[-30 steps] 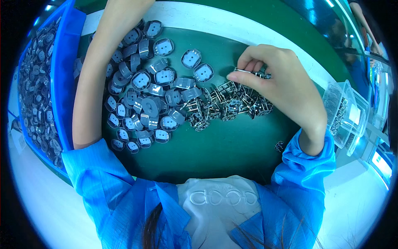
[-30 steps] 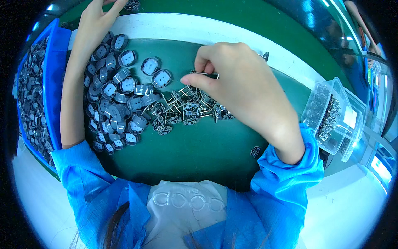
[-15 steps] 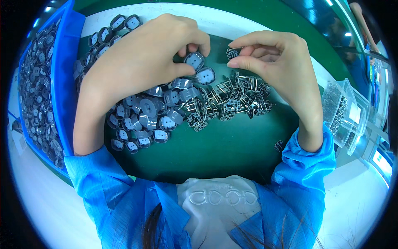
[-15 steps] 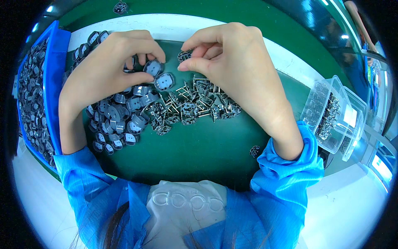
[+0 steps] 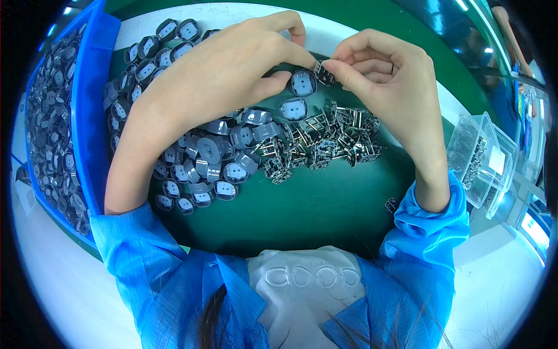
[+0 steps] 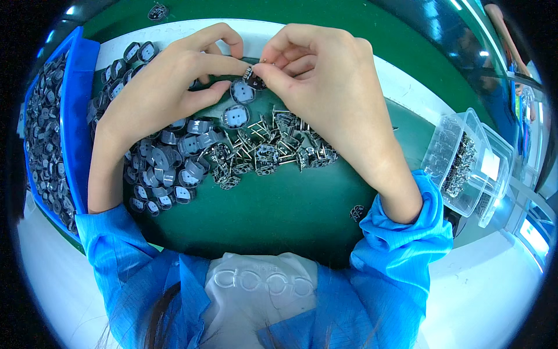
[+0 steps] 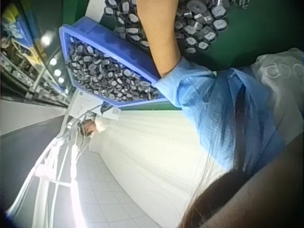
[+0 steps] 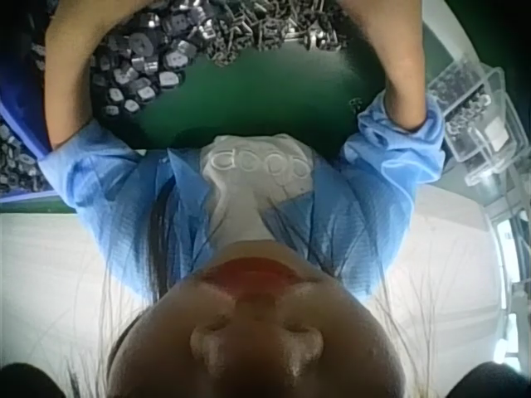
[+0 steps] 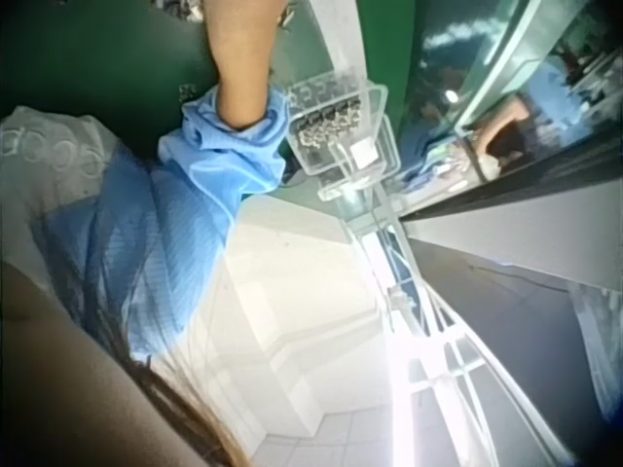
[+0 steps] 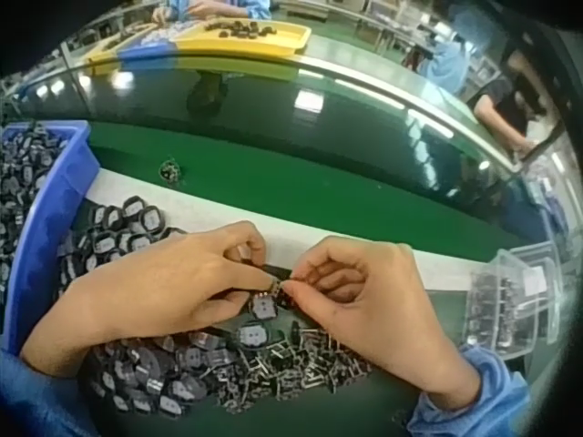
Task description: The person inserts metal pins into grey plastic housings by hand, one by one, on an assembly line.
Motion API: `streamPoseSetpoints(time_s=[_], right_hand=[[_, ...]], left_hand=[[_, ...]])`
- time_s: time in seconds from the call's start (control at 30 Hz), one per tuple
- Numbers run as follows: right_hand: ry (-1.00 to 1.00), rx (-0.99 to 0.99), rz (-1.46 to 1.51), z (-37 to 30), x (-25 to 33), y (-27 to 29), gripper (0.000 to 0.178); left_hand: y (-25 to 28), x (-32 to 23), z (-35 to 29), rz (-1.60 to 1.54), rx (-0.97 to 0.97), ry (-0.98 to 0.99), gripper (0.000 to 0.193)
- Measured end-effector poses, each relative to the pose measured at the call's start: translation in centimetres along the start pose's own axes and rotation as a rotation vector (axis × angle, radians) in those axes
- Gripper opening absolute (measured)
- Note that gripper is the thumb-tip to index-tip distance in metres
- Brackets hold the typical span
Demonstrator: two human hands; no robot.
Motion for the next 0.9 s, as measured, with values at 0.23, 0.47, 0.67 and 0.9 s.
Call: streamPoseSetpoints(time_s=[0.23, 0.47, 0.67, 0.9], right_hand=[[0.035, -0.003, -0.033, 0.1, 0.6, 1.4, 0.013], [0.015, 0.076, -0.043, -0.3, 1.0, 0.9, 0.016], [0.183, -0.012, -0.028, -0.4, 2.2, -0.3, 0.014], [0.426, -0.159, -0.244, -0.7, 4.2, 0.5, 0.015]], left_hand=[[0.4, -0.6, -0.1, -0.035, 0.015, -0.029, 0.054], [-0.9, 0.2, 0.4, -0.160, 0.074, -0.083, 0.045], [-0.4, 1.9, 0.7, -0.345, -0.040, 0.109, 0.033], [-0.4, 2.0, 0.5, -0.601, -0.068, 0.325, 0.023]])
Point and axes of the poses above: each hand's wrist, its own z-axis towards the middle knuckle, its own y-axis out of the back of the hand, x = y × z, the point moved 9 cm from there along z, towards the middle knuckle, and after that the axes turned 4 degrees about y, right-handed, at the moved point
